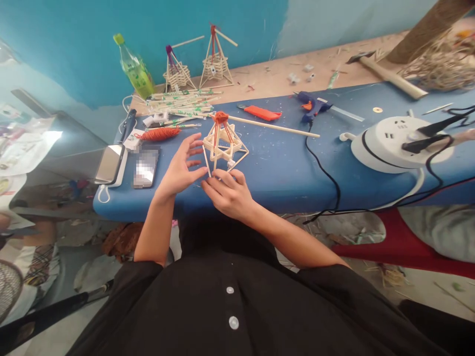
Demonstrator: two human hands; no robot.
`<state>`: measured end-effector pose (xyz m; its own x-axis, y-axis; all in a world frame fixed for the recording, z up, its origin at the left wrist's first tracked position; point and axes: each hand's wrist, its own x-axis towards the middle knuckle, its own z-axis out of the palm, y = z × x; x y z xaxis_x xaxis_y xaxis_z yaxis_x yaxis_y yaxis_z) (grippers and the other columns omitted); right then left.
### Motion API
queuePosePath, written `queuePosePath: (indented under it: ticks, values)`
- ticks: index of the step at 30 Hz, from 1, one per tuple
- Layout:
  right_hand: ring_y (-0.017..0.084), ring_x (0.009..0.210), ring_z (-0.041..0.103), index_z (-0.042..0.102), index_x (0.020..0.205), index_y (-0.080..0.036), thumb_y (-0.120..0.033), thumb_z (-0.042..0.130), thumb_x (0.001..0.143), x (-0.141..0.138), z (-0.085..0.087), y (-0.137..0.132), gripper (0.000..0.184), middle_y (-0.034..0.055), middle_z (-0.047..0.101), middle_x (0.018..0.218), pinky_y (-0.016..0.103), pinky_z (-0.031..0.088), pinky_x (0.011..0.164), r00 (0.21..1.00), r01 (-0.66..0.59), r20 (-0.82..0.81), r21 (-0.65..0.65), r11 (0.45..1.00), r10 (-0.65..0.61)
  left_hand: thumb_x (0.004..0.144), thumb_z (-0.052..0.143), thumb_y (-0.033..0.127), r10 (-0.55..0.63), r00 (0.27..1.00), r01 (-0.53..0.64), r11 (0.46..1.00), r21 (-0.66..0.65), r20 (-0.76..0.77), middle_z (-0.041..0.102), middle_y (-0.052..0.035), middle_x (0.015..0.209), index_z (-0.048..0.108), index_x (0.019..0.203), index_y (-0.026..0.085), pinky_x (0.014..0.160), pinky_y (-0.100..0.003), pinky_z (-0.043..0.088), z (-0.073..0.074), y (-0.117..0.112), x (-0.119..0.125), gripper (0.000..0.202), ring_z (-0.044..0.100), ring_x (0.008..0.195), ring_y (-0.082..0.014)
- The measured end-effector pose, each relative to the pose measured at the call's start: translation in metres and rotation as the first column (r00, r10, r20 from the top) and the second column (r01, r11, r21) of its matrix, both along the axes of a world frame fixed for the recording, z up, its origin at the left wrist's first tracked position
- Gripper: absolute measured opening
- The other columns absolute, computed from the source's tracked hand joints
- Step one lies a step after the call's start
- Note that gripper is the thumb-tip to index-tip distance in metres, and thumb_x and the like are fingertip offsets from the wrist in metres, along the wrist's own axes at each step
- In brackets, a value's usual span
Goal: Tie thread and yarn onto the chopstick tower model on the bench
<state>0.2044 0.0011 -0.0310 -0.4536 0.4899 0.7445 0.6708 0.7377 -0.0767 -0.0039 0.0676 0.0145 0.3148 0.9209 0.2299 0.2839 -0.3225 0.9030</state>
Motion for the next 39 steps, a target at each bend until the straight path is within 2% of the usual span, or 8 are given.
queuePosePath:
  ticks: [6,11,16,19,22,27,33,39]
  values:
    - [0.016,0.085,0.069,0.073,0.114,-0.021,-0.014,0.050,0.115,0.013,0.011,0.001,0.025,0.0030,0.078,0.092,0.035,0.055,0.087,0.935,-0.221,-0.287,-0.015,0.975,0.208,0.074,0.103,0.055,0.083,0.994,-0.081,0.996,-0.039,0.068,0.063,-0.0168,0.163,0.056,0.158,0.032,0.114,-0.053,0.066,-0.006,0.001,-0.012,0.099,0.067,0.149,-0.0389]
    - [0.011,0.065,0.059,0.065,0.101,-0.023,-0.040,0.056,0.119,0.020,0.019,0.003,0.026,-0.0009,0.069,0.082,0.028,0.048,0.063,0.754,-0.358,-0.642,-0.221,0.907,0.140,0.065,0.107,0.068,0.033,0.999,-0.036,0.989,0.142,0.023,0.050,-0.0163,0.176,0.042,0.169,0.040,0.118,-0.058,0.063,-0.031,0.018,0.011,0.126,0.059,0.159,-0.0439]
    - [0.010,0.050,0.034,0.067,0.107,-0.027,-0.056,0.067,0.112,0.016,0.029,0.009,0.030,-0.0068,0.044,0.065,0.026,0.028,0.048,0.366,-0.531,-0.906,-0.014,0.847,0.214,0.074,0.105,0.051,0.123,0.992,-0.124,0.953,0.276,0.024,0.056,-0.0114,0.171,0.048,0.164,0.042,0.107,-0.049,0.068,-0.046,0.023,0.044,0.107,0.070,0.142,-0.0355]
    - [0.013,0.057,0.035,0.066,0.107,-0.028,-0.077,0.062,0.105,0.019,0.040,0.012,0.049,-0.0038,0.039,0.069,0.029,0.030,0.052,0.288,-0.534,-0.920,0.075,0.842,0.265,0.077,0.101,0.037,0.199,0.979,-0.201,0.927,0.316,0.040,0.063,-0.0088,0.160,0.057,0.156,0.038,0.098,-0.040,0.070,-0.045,0.019,0.052,0.090,0.074,0.131,-0.0291]
    - [0.014,0.057,0.034,0.057,0.095,-0.028,-0.065,0.055,0.110,0.027,0.048,0.013,0.041,-0.0033,0.032,0.068,0.031,0.029,0.054,0.264,-0.505,-0.932,0.086,0.859,0.249,0.079,0.098,0.031,0.263,0.963,-0.266,0.905,0.333,0.056,0.067,-0.0076,0.148,0.062,0.147,0.033,0.096,-0.036,0.069,-0.043,0.015,0.055,0.077,0.077,0.121,-0.0241]
    - [0.011,0.052,0.034,0.052,0.086,-0.025,-0.046,0.062,0.112,0.045,0.059,0.007,0.035,-0.0042,0.033,0.065,0.030,0.026,0.052,0.355,-0.390,-0.904,0.088,0.916,0.238,0.079,0.096,0.027,0.328,0.944,-0.314,0.877,0.364,0.026,0.072,-0.0058,0.136,0.066,0.141,0.030,0.087,-0.031,0.067,-0.042,0.012,0.057,0.069,0.078,0.109,-0.0203]
    - [0.012,0.061,0.052,0.075,0.089,-0.024,-0.024,0.072,0.105,0.074,0.074,-0.002,0.016,-0.0008,0.068,0.074,0.031,0.040,0.058,0.786,-0.132,-0.617,-0.104,0.986,0.040,0.079,0.097,0.033,0.338,0.941,-0.317,0.883,0.347,0.000,0.076,-0.0071,0.137,0.065,0.141,0.028,0.079,-0.030,0.065,-0.040,0.012,0.057,0.070,0.082,0.108,-0.0225]
    - [0.016,0.065,0.057,0.076,0.084,-0.024,-0.024,0.070,0.101,0.077,0.064,0.014,0.019,0.0001,0.067,0.070,0.035,0.050,0.067,0.883,0.075,-0.459,-0.068,0.995,-0.098,0.081,0.095,0.032,0.340,0.940,-0.331,0.887,0.321,0.029,0.076,-0.0082,0.139,0.060,0.139,0.028,0.086,-0.035,0.069,-0.043,0.012,0.062,0.068,0.081,0.112,-0.0239]
